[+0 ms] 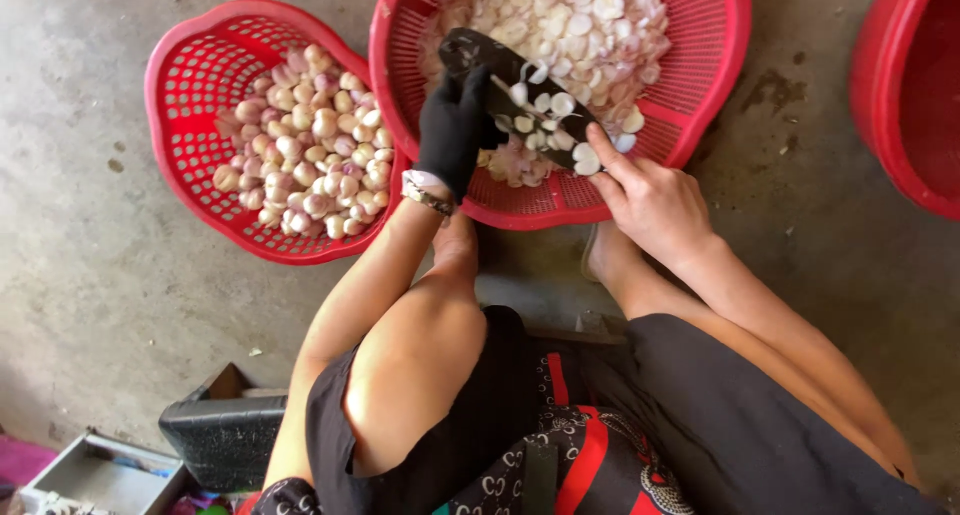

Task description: Slicing shallots into a plastic basket using a large knife

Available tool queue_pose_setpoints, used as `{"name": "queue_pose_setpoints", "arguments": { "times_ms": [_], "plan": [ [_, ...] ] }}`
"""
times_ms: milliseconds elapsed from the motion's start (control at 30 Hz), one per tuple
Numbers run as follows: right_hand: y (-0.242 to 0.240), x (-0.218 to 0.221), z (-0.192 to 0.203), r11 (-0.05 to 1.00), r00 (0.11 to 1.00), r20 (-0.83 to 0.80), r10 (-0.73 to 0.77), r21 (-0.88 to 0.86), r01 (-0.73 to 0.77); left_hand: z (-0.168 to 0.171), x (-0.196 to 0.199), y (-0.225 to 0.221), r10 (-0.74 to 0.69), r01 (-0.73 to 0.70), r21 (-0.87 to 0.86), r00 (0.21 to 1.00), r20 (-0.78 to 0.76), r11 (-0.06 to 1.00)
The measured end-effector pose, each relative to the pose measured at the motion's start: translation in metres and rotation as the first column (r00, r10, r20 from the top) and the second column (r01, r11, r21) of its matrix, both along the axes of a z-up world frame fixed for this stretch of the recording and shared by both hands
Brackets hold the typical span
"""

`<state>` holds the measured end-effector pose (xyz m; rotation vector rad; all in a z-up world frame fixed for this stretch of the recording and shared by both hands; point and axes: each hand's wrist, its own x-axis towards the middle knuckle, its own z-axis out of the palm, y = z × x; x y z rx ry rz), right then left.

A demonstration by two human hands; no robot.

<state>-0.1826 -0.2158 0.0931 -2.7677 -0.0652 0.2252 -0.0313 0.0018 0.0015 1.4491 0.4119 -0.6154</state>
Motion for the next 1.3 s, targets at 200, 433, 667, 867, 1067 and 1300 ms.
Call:
{"name": "queue_pose_setpoints", "arguments": {
  "times_ms": [200,433,667,867,1067,1300],
  "plan": [
    [-0.006,-0.004,0.002,0.987,0.996,-0.005,-0.085,0.138,0.085,0.008,0.010,0.062,-0.497,0.077,0.637,0.700,0.513,0.767],
    [-0.007,-0.004,0.001,0.958,0.988,-0.044,-0.147,0.243,0.154,-0.072,0.051,0.137,-0.601,-0.177,0.832,0.616,0.510,0.525],
    [0.002,-0.001,0.009,0.909,0.965,-0.201,-0.169,0.347,0.231,-0.062,0.052,0.150,-0.141,-0.117,0.366,0.784,0.605,0.923],
    [0.006,0.008,0.009,0.850,0.970,-0.218,-0.106,0.486,0.203,0.063,0.021,0.100,-0.350,0.195,0.300,0.670,0.655,0.934],
    [0.014,0.012,-0.005,0.816,1.000,-0.005,-0.028,0.577,0.025,0.045,0.009,0.045,0.142,-0.249,-0.356,0.943,-0.301,0.901],
    [0.011,0.010,-0.003,0.825,0.998,-0.051,-0.043,0.561,0.064,0.013,-0.002,0.044,-0.121,0.061,-0.590,0.991,-0.063,0.805]
  ]
}}
